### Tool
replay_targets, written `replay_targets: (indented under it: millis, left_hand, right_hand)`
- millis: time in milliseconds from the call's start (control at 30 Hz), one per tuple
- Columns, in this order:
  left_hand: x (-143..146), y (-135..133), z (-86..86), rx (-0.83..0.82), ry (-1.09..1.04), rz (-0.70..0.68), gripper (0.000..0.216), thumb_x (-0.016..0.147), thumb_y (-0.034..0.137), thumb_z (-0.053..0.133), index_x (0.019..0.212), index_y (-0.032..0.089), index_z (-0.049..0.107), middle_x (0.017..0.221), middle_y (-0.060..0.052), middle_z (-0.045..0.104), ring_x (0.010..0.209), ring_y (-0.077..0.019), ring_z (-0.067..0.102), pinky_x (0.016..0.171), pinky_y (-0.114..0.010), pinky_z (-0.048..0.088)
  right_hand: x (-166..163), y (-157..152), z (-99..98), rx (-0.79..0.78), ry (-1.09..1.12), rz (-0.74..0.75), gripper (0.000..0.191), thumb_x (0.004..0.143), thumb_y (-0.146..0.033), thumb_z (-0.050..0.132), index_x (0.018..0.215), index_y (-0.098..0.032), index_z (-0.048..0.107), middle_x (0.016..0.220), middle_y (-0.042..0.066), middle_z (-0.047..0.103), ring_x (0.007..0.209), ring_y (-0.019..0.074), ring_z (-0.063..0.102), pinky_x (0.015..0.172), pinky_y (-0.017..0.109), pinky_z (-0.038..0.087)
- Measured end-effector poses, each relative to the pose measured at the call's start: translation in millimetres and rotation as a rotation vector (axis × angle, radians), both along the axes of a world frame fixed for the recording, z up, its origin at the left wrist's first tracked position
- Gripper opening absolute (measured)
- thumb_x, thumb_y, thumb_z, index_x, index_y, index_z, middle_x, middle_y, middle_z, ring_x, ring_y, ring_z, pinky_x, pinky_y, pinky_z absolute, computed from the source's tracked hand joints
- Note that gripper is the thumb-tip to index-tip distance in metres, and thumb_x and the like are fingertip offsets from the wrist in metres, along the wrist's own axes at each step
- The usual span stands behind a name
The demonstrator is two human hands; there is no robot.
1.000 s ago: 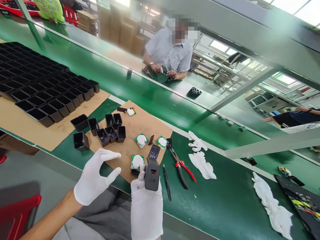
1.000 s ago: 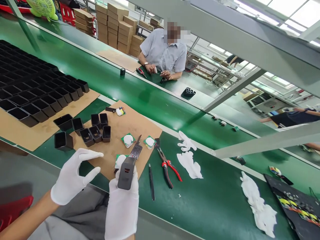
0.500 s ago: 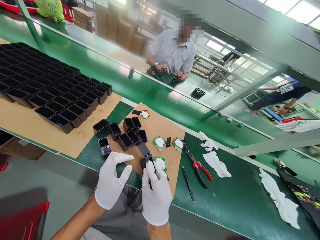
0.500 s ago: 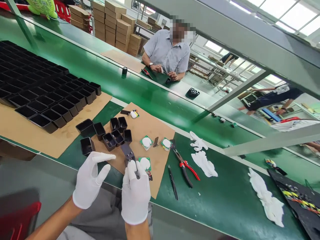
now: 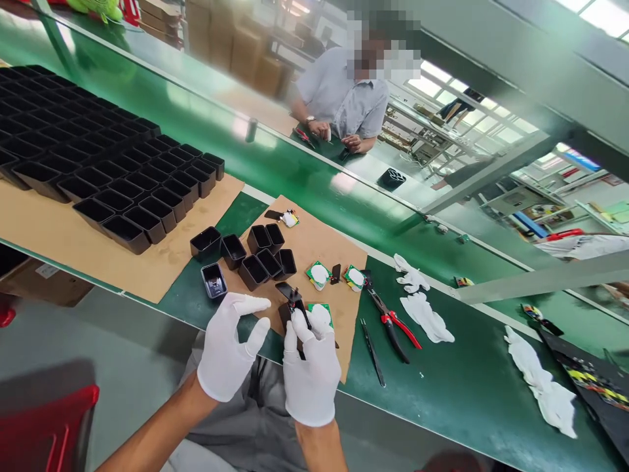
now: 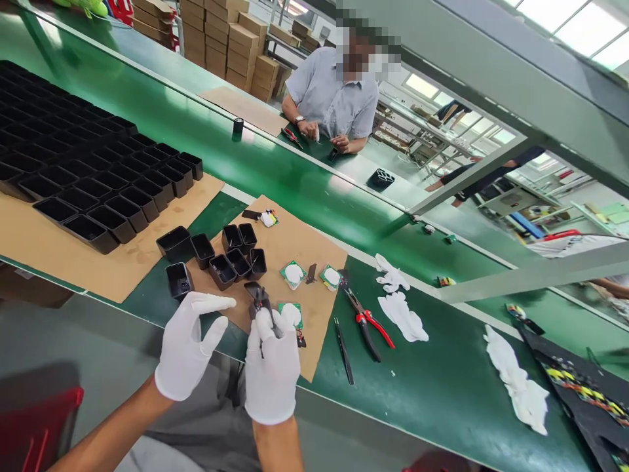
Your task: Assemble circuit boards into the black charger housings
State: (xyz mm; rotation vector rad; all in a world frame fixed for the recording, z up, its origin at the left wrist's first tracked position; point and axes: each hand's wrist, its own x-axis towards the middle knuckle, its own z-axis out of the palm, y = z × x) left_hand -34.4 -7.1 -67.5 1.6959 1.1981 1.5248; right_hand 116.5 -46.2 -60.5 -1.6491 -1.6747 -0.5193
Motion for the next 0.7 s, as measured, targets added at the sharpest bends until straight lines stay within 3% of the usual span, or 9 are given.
replay_targets:
  millis: [267, 467, 600, 700]
  left_hand:
    - [1, 0, 0.7, 0.025, 0.058, 0.028, 0.013, 0.105, 0.026, 0.062, 0.117, 0.024, 0.067, 0.108, -0.006, 0.073, 0.101, -0.0216, 0.071, 0.091, -0.038, 0.063]
    - [6, -2, 0.3, 0.018, 0.222, 0.043, 0.025, 0.096, 0.013, 0.058, 0.118, 0.024, 0.063, 0.107, -0.006, 0.073, 0.1, -0.0232, 0.074, 0.088, -0.039, 0.064]
    - [21, -4, 0.0, -0.02, 0.431, 0.063, 0.043, 0.083, 0.019, 0.072, 0.125, 0.022, 0.063, 0.111, -0.01, 0.075, 0.099, -0.0314, 0.074, 0.084, -0.045, 0.061]
    - [32, -5, -1.1, -0.023, 0.554, 0.107, 0.046, 0.081, 0.022, 0.076, 0.125, 0.02, 0.064, 0.106, -0.011, 0.075, 0.091, -0.0331, 0.072, 0.078, -0.045, 0.057]
  right_hand:
    - [0, 0, -2.5, 0.023, 0.041, 0.046, 0.029, 0.1, -0.015, 0.072, 0.126, -0.025, 0.078, 0.123, 0.008, 0.079, 0.112, 0.0192, 0.078, 0.109, 0.031, 0.059]
    - [6, -6, -1.6, 0.014, 0.126, -0.026, 0.049, 0.095, -0.026, 0.082, 0.14, -0.015, 0.067, 0.124, 0.012, 0.08, 0.101, 0.0233, 0.082, 0.097, 0.034, 0.065]
    - [7, -8, 2.9, -0.03, 0.126, 0.026, 0.032, 0.098, -0.021, 0.076, 0.13, -0.02, 0.074, 0.12, 0.008, 0.082, 0.109, 0.0227, 0.08, 0.101, 0.035, 0.064]
    - [5, -7, 4.5, -0.018, 0.13, 0.062, 0.032, 0.098, -0.018, 0.076, 0.13, -0.022, 0.073, 0.116, 0.006, 0.082, 0.106, 0.0199, 0.079, 0.101, 0.034, 0.064]
